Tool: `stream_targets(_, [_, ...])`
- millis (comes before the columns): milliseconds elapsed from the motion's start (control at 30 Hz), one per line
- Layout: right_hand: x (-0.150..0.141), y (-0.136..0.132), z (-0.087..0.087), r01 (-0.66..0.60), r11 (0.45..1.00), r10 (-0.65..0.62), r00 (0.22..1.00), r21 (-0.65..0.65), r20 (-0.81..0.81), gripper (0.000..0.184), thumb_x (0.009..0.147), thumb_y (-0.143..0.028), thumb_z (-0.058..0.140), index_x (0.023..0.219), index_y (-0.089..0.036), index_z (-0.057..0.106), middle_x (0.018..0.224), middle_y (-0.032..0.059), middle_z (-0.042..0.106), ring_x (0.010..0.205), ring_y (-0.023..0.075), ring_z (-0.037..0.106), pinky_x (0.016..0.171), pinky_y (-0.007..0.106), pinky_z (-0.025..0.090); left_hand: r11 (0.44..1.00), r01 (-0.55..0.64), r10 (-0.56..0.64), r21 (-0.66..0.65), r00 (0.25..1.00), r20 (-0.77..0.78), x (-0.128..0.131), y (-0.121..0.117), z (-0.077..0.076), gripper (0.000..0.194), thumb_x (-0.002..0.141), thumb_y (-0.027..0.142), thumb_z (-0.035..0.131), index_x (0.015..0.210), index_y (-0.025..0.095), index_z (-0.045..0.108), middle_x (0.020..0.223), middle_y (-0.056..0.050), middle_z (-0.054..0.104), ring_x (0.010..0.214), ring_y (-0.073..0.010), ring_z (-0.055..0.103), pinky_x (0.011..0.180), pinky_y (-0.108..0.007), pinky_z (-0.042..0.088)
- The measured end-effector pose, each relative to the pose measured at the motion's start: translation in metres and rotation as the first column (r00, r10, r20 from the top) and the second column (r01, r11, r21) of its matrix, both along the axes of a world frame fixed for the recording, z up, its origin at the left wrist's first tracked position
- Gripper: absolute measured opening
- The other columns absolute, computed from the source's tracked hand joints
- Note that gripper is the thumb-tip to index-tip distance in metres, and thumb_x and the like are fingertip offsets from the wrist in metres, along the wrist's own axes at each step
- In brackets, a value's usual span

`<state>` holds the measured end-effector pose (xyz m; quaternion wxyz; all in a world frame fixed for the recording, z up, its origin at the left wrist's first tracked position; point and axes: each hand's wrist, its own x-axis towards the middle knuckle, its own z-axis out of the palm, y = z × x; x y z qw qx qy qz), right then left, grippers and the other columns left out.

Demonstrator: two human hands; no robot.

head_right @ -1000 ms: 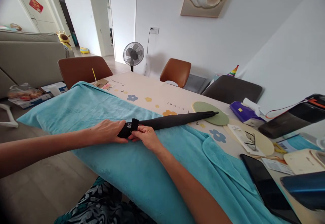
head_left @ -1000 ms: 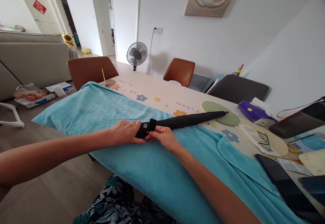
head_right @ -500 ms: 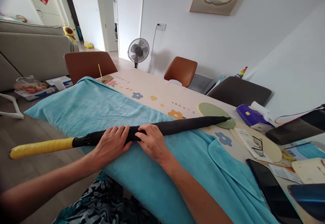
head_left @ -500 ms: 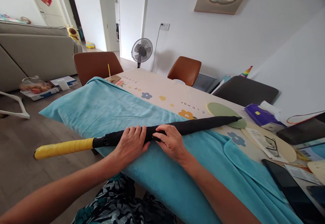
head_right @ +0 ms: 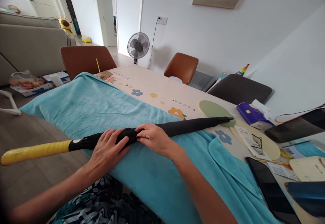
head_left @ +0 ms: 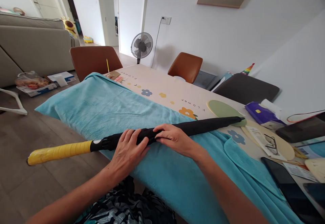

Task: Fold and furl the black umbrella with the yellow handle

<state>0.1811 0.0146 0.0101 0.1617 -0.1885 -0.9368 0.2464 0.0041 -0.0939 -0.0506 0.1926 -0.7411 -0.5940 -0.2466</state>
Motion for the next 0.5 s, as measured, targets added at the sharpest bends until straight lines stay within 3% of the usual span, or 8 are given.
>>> stream_targets(100, [-0.005, -0.004, -0.001, 0.004, 0.998, -0.003, 1.0, 0.064, -0.012, 0.019, 0.085, -0.02, 0.051, 0.091, -0.022, 0.069, 0.102, 0.0068, 0.063, 0.093, 0.0196, 0.059, 0.084, 0.035, 0.046, 1.0, 0.012, -0.012, 0.011, 1.0, -0.004, -0.001, 0.0, -0.003, 0.01, 0.081, 0.025, 0.055, 0.086, 0.021, 0.063, 0.115, -0.013, 0.057, 0.104, -0.027, 0.051, 0.091, -0.046, 0.041])
stream_targets(200, [-0.01, -0.005, -0.004, 0.022, 0.998, -0.021, 0.999, 0.058, -0.032, 0.02, 0.086, -0.022, 0.05, 0.092, -0.023, 0.068, 0.099, 0.0061, 0.064, 0.09, 0.0183, 0.059, 0.082, 0.033, 0.046, 1.0, 0.021, -0.02, 0.013, 0.999, -0.046, -0.002, 0.0, -0.007, 0.008, 0.079, 0.017, 0.057, 0.083, 0.02, 0.063, 0.115, -0.013, 0.057, 0.105, -0.0271, 0.051, 0.091, -0.045, 0.041])
stream_targets(333, [-0.014, 0.002, -0.01, 0.116, 0.984, -0.126, 0.99, -0.135, -0.069, 0.011, 0.081, -0.021, 0.056, 0.082, -0.021, 0.068, 0.095, 0.0037, 0.062, 0.085, 0.0157, 0.059, 0.078, 0.029, 0.045, 1.0, 0.015, -0.015, 0.01, 0.999, -0.038, -0.003, 0.0, -0.009, 0.006, 0.077, 0.018, 0.059, 0.082, 0.019, 0.062, 0.114, -0.013, 0.057, 0.106, -0.0279, 0.051, 0.093, -0.045, 0.041])
stream_targets(500, [-0.015, 0.011, -0.016, 0.165, 0.906, -0.222, 0.969, -0.39, -0.106, 0.006, 0.076, -0.024, 0.061, 0.075, -0.019, 0.065, 0.091, 0.0023, 0.06, 0.082, 0.0146, 0.057, 0.077, 0.028, 0.044, 0.998, 0.045, -0.046, 0.04, 0.999, 0.025, -0.002, 0.0, -0.006, 0.008, 0.081, 0.02, 0.055, 0.078, 0.016, 0.061, 0.109, -0.013, 0.06, 0.105, -0.0262, 0.052, 0.092, -0.045, 0.042])
